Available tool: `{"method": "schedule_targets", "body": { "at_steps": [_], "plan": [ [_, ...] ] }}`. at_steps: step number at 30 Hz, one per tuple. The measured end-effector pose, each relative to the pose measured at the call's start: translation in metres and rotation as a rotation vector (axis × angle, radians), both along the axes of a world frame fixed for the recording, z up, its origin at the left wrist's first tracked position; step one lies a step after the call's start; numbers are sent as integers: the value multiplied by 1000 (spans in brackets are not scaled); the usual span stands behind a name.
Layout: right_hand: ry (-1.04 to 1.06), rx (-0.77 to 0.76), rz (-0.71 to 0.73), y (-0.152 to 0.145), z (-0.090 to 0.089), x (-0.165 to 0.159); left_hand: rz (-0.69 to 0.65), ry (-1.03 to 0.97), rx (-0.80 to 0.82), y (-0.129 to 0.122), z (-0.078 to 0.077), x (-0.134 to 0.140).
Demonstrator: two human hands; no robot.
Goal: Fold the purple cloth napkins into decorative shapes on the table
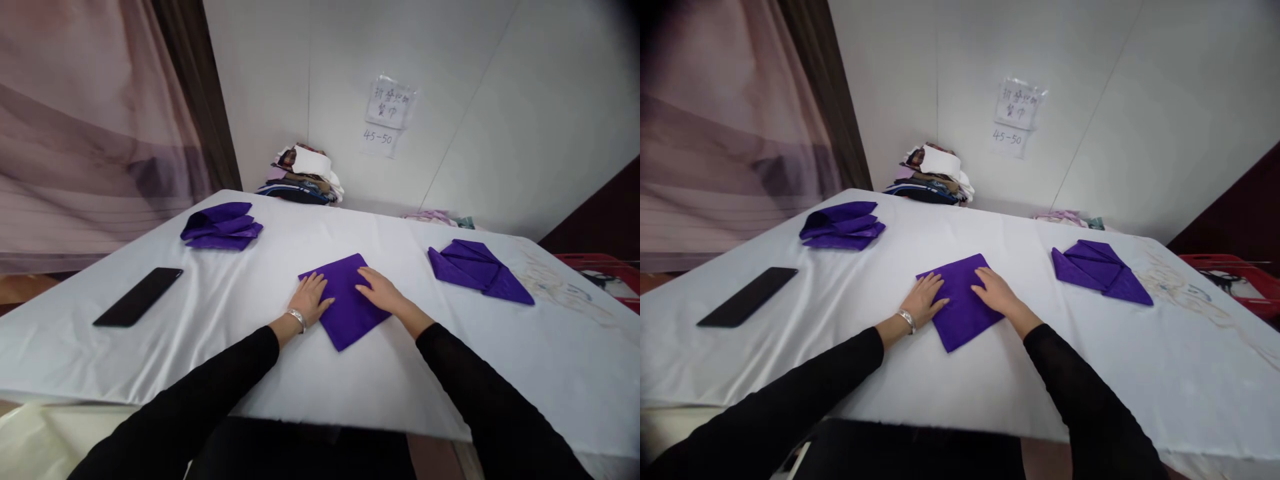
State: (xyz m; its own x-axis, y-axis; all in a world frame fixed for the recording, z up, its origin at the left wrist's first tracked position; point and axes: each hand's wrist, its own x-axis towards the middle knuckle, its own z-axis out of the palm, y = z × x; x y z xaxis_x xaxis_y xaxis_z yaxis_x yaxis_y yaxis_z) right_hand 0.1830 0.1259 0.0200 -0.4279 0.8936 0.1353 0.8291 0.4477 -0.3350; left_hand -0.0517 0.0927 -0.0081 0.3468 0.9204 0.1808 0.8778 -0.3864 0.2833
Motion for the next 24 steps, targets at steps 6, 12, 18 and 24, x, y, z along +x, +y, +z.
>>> {"method": "schedule_targets", "body": {
  "at_steps": [6,12,18,24],
  "plan": [
    [-62,-52,241,13,-10,-88,119,88,-86,-1,3,-5],
    [-149,-128,323,30,-18,-100,138,114,-139,4,-8,-8],
    [-186,-95,190,55,-24,-71,143,137,-104,3,-9,-7],
    [-207,-116,25,81,-31,-43,152,149,-96,2,-9,-7]
  ]
}}
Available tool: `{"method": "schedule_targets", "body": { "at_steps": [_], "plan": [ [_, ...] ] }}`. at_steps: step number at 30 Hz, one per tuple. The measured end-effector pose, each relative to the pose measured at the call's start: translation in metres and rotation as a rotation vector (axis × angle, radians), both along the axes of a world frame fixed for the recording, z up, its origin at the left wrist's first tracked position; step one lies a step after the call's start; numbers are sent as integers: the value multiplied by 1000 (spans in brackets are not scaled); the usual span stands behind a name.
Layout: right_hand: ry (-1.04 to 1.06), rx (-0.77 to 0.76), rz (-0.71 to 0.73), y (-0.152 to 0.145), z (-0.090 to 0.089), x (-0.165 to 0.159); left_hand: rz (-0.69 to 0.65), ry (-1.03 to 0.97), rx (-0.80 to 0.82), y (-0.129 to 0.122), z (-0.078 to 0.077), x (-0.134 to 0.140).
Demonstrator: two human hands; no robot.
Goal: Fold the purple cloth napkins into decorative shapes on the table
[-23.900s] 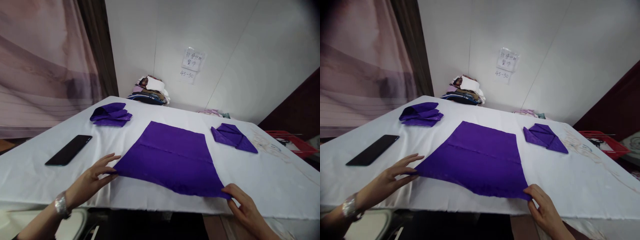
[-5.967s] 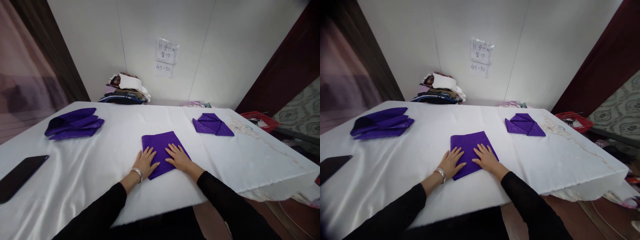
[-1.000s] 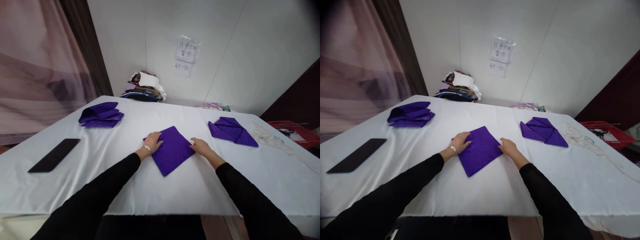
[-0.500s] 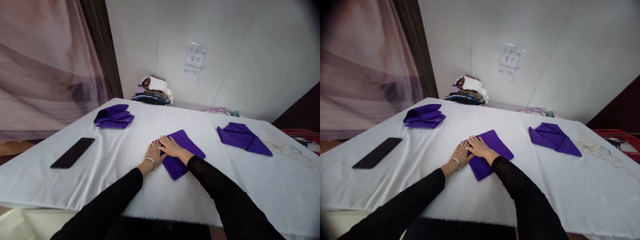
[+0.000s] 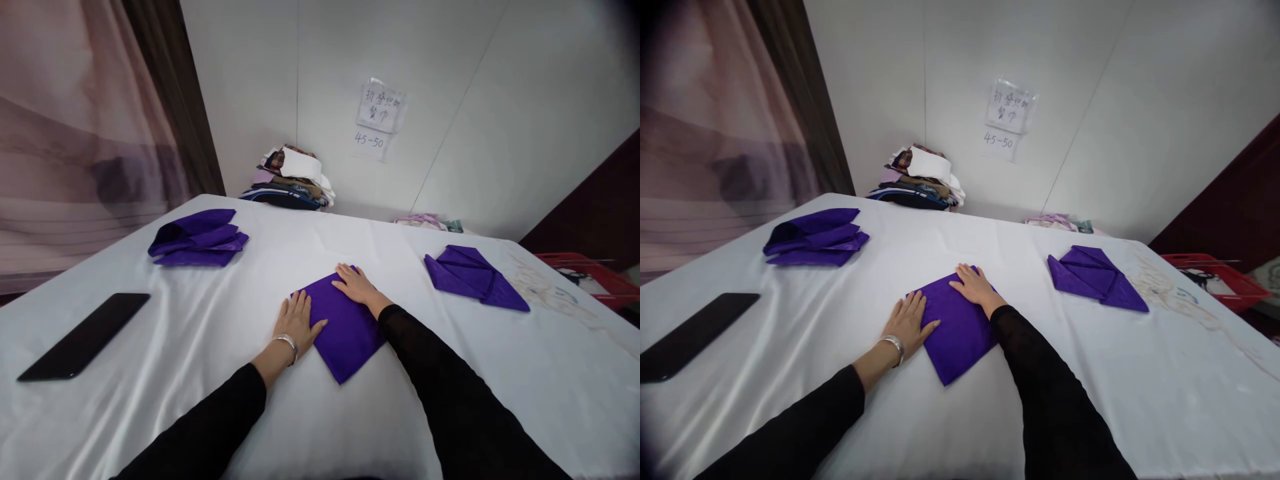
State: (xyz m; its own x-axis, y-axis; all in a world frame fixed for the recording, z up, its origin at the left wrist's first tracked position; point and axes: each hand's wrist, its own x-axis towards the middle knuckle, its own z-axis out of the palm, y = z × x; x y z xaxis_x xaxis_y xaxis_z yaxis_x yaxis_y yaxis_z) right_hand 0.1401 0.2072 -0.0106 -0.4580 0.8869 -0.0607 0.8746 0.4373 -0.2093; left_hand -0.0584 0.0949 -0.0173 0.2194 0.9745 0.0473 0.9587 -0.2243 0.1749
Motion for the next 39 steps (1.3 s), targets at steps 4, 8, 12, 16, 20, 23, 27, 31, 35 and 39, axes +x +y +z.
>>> {"method": "schedule_targets", "body": {
  "at_steps": [4,8,12,16,20,23,27,31,35,39],
  "plan": [
    [-16,-35,-97,12,-3,15,1,4,-3,0,-1,0],
    [-19,-66,-228,19,4,29,5,23,-15,0,2,0],
    [49,-70,-346,2,19,37,9,34,-30,0,4,1],
    [71,14,-159,-59,23,20,4,46,-35,2,3,1],
    [99,17,152,-127,13,-13,-7,69,-38,3,3,2],
    [95,-6,161,-146,7,-17,1,95,-44,4,4,2],
    [46,-12,6,-135,6,20,-3,99,-38,5,5,2],
    [-10,-22,-211,-121,8,74,-8,93,-41,6,5,2],
    [-37,-12,-390,-117,4,108,-16,84,-45,6,5,2],
    [51,62,-465,-117,-6,119,-21,52,-47,6,7,3]
  ]
}}
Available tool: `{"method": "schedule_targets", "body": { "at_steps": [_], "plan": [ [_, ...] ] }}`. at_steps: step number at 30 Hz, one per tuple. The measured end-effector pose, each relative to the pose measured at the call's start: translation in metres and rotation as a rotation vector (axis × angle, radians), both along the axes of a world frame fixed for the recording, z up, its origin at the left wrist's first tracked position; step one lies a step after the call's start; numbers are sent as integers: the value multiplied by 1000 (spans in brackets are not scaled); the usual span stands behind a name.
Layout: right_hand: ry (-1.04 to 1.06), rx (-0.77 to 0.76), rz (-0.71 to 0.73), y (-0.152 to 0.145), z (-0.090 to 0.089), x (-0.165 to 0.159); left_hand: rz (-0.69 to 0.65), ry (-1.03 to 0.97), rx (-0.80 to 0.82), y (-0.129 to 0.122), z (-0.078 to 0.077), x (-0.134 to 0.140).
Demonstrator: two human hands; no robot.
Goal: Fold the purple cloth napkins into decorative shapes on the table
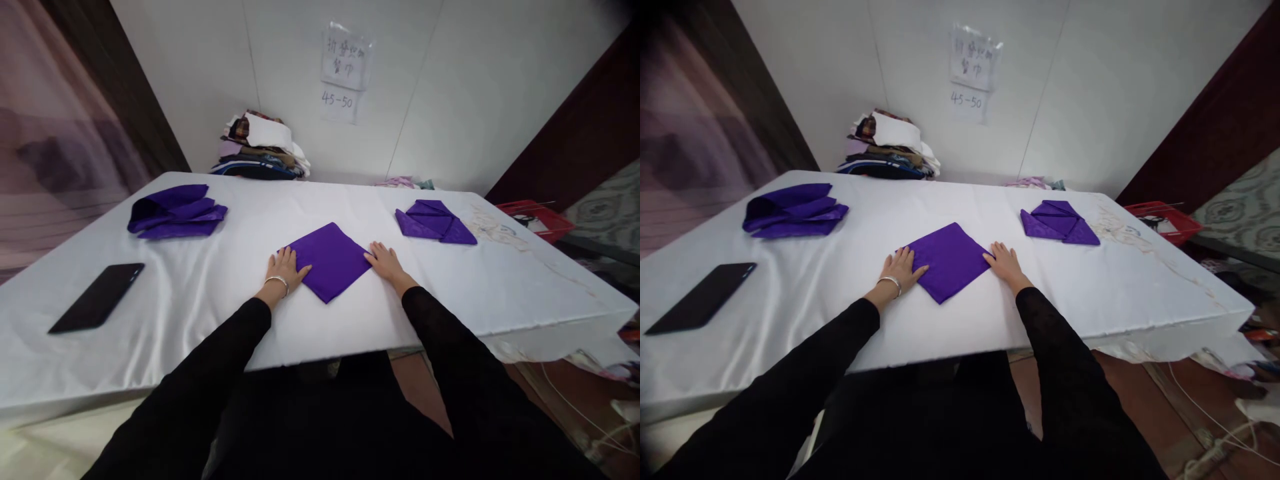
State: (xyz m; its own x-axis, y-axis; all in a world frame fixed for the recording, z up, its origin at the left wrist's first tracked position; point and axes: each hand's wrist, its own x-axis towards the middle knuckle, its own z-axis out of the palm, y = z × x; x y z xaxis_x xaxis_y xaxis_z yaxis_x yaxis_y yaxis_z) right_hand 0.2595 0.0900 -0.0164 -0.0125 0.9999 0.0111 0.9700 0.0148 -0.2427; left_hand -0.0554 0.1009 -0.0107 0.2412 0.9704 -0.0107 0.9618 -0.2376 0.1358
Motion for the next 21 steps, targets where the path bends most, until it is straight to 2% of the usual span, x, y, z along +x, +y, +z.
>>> {"method": "schedule_targets", "body": {
  "at_steps": [3,6,10,13,18,21],
  "plan": [
    [122,120,-59,-3,-7,4,-32,-91,28,-2,1,-2],
    [226,201,-64,-10,-12,7,-129,-242,154,-14,-2,-8],
    [298,278,21,-22,-17,8,-388,-421,283,-41,-6,-15],
    [330,340,61,-28,-20,6,-575,-439,297,-57,-6,-16],
    [398,411,115,-33,-19,-2,-609,-375,309,-59,-4,-6],
    [456,438,231,-45,-15,-17,-611,-375,318,-55,-6,-3]
  ]
}}
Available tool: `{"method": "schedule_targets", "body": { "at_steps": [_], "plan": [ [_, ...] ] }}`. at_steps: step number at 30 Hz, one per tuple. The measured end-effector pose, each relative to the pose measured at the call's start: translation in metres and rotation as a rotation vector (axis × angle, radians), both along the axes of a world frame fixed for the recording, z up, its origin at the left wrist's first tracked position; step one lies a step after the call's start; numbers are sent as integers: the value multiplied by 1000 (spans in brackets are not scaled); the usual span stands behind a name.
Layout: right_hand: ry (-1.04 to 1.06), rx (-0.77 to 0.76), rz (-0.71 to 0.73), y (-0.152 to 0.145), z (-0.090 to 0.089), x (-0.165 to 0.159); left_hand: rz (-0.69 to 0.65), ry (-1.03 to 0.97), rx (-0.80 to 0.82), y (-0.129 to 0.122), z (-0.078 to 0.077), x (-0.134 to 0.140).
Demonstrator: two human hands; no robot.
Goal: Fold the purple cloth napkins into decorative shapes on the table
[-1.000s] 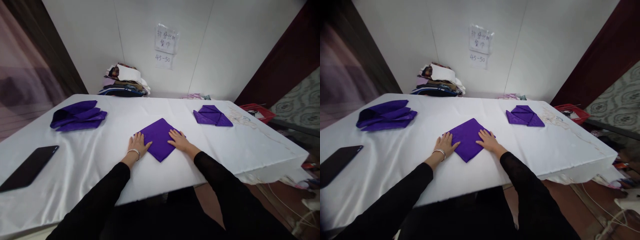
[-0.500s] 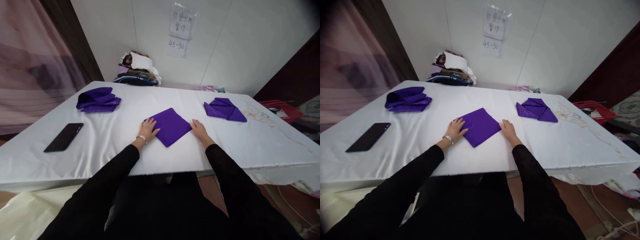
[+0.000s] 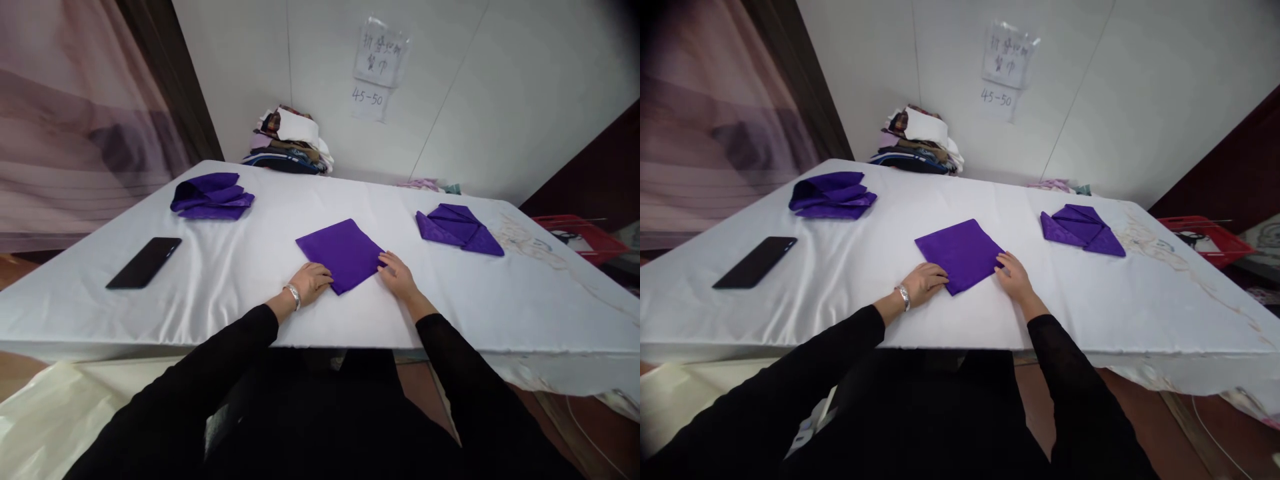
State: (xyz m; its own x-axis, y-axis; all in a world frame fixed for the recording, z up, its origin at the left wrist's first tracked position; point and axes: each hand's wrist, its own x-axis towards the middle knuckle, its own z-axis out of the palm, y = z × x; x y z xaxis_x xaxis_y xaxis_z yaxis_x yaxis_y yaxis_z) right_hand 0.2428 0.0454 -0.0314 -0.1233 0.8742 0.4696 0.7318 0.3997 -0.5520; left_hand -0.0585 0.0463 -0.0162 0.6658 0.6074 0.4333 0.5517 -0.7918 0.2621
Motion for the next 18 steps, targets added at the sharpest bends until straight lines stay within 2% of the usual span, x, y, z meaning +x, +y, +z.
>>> {"method": "schedule_targets", "body": {
  "at_steps": [4,7,11,18],
  "plan": [
    [-52,11,241,-22,7,-28,13,-40,-18,3,-3,0],
    [-103,17,354,-33,11,-46,14,-25,-17,2,-3,-1],
    [-119,56,425,-35,11,-61,37,66,39,1,-3,0],
    [-154,70,443,-31,8,-71,74,161,87,2,-2,-2]
  ]
}}
